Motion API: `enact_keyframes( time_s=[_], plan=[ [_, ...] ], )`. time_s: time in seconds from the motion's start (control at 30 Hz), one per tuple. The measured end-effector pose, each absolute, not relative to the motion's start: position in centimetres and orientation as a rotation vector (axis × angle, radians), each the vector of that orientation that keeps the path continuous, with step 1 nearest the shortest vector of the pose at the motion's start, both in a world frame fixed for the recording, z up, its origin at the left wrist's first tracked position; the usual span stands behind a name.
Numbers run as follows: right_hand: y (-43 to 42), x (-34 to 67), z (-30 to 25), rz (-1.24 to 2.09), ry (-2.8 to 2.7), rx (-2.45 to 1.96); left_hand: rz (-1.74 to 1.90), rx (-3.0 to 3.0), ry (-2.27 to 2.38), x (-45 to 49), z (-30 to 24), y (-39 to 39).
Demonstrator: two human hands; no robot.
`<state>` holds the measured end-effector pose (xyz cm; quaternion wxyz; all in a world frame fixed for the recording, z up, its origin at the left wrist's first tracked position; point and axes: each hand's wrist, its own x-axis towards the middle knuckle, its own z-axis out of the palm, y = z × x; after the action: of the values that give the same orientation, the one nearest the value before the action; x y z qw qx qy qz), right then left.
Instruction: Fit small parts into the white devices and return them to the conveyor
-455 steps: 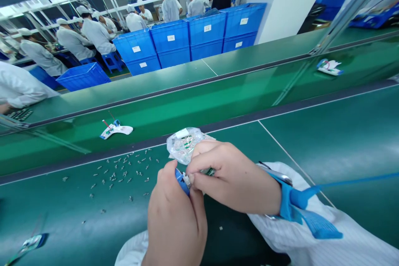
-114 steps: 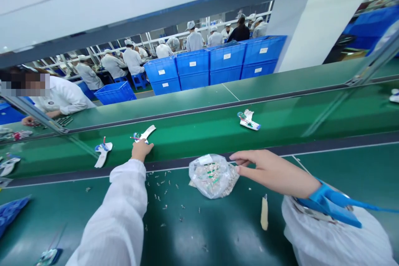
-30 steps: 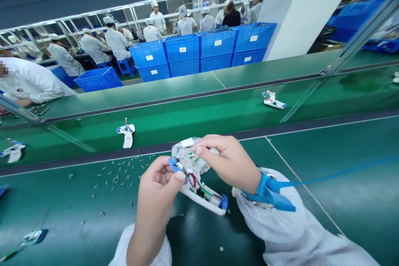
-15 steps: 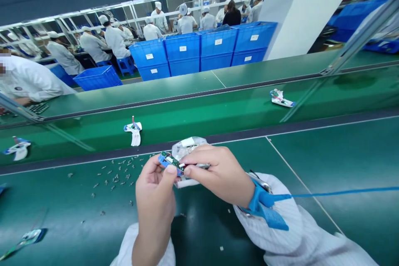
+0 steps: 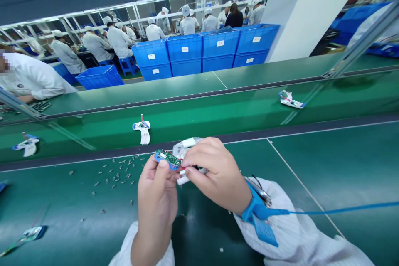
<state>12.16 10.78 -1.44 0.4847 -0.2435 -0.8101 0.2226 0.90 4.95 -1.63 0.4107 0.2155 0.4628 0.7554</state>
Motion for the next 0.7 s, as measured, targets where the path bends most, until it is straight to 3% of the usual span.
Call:
enact_keyframes(
  time_s=[0.23, 0.47, 0.7],
  plan=[
    [9.7, 11.5, -1.8, 0.448, -1.827, -0.857, 2.009, 0.778, 1.4, 1.7, -3.5, 4.6],
    [9.6, 11.5, -2.0, 0.328, -1.681, -0.897, 1.844, 1.077, 1.651, 2.1, -4.0, 4.3],
    [10.2, 13.1, -0.4, 0.635, -1.784, -0.743, 1.731, 1.225, 1.7, 1.3, -3.4, 3.8]
  ],
)
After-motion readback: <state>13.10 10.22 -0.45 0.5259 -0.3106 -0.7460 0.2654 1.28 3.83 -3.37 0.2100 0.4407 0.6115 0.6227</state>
